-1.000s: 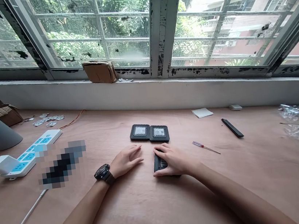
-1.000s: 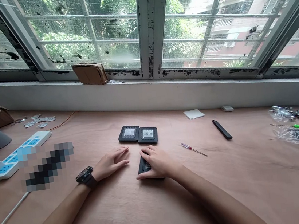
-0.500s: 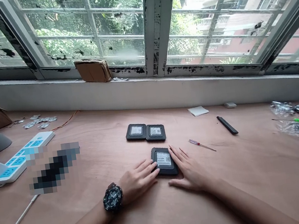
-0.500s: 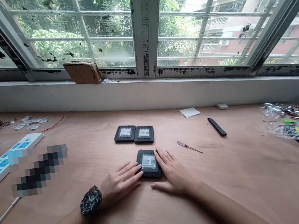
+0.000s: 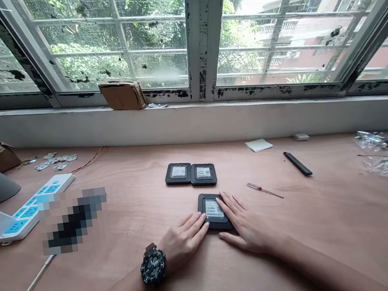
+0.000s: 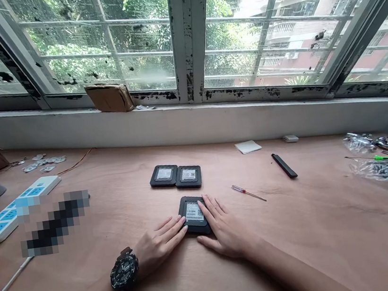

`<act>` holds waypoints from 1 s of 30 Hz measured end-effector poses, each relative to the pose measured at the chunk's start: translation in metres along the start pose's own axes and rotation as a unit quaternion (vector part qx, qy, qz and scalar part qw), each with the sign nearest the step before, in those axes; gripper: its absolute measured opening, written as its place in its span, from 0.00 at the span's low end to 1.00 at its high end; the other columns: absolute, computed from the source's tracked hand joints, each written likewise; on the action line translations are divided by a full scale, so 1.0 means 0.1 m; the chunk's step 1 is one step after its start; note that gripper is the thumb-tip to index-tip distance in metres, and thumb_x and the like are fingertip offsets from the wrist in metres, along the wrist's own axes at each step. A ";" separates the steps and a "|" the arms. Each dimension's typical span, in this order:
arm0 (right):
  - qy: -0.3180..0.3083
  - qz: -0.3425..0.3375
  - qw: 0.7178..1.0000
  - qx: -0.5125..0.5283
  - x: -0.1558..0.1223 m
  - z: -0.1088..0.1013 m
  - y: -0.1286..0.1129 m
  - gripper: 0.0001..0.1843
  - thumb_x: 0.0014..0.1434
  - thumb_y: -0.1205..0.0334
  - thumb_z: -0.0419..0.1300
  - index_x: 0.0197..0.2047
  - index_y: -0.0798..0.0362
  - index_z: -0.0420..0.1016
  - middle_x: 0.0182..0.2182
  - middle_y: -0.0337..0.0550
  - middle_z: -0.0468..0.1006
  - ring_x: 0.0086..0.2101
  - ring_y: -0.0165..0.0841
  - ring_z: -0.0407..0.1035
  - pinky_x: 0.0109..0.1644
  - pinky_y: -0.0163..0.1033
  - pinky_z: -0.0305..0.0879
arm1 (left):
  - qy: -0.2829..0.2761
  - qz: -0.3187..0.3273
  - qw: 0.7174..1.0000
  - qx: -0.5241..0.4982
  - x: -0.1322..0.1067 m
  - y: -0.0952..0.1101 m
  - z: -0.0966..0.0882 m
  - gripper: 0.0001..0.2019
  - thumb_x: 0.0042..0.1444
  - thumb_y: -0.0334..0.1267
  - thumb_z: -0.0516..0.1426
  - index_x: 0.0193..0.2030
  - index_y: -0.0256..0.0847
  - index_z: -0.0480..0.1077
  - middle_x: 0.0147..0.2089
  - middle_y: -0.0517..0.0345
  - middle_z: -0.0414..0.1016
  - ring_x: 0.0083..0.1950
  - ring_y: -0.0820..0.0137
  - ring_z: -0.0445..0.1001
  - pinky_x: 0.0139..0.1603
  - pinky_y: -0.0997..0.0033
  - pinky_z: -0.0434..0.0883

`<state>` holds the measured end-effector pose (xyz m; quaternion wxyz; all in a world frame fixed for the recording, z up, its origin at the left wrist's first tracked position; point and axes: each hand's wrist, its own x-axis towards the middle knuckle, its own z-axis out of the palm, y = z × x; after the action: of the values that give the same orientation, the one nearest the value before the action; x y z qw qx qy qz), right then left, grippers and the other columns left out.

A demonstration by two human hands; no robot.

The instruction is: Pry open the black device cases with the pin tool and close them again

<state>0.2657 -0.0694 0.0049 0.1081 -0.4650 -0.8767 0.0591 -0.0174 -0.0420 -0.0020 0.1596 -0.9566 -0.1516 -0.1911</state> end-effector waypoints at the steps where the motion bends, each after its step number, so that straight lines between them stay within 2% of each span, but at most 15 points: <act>1: -0.001 0.002 1.000 -0.001 0.00 0.00 0.00 0.48 0.69 0.40 0.52 0.78 0.58 0.36 0.76 0.57 0.36 0.74 0.50 0.33 0.75 0.58 0.43 | 0.000 0.001 1.000 -0.001 0.00 0.00 0.00 0.18 0.72 0.24 0.45 0.63 0.28 0.67 0.64 0.37 0.72 0.66 0.55 0.72 0.65 0.55 0.74; 14: -0.004 0.018 0.999 0.035 0.00 0.06 0.02 0.47 0.69 0.42 0.54 0.78 0.56 0.36 0.76 0.57 0.35 0.74 0.49 0.32 0.75 0.59 0.44 | -0.013 -0.005 1.000 -0.017 0.02 -0.02 -0.01 0.18 0.72 0.24 0.44 0.62 0.28 0.68 0.63 0.37 0.73 0.65 0.58 0.73 0.66 0.58 0.73; 22: -0.012 0.018 0.999 0.046 -0.01 0.06 0.03 0.47 0.69 0.41 0.53 0.78 0.55 0.36 0.76 0.56 0.35 0.74 0.48 0.32 0.75 0.58 0.43 | 0.005 -0.012 1.000 -0.017 0.00 -0.02 0.03 0.18 0.73 0.25 0.44 0.62 0.30 0.68 0.63 0.40 0.74 0.64 0.59 0.74 0.64 0.58 0.74; 30: 0.008 0.012 0.999 0.039 -0.01 0.06 0.02 0.47 0.69 0.43 0.54 0.78 0.54 0.35 0.76 0.56 0.37 0.74 0.49 0.34 0.75 0.59 0.45 | 0.015 -0.017 1.000 -0.014 0.00 -0.01 0.04 0.18 0.73 0.26 0.44 0.62 0.31 0.69 0.62 0.41 0.75 0.64 0.60 0.74 0.65 0.58 0.73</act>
<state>0.2660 -0.0689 -0.0019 0.1320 -0.4713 -0.8673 0.0908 -0.0163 -0.0394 -0.0048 0.1456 -0.9530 -0.1626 -0.2100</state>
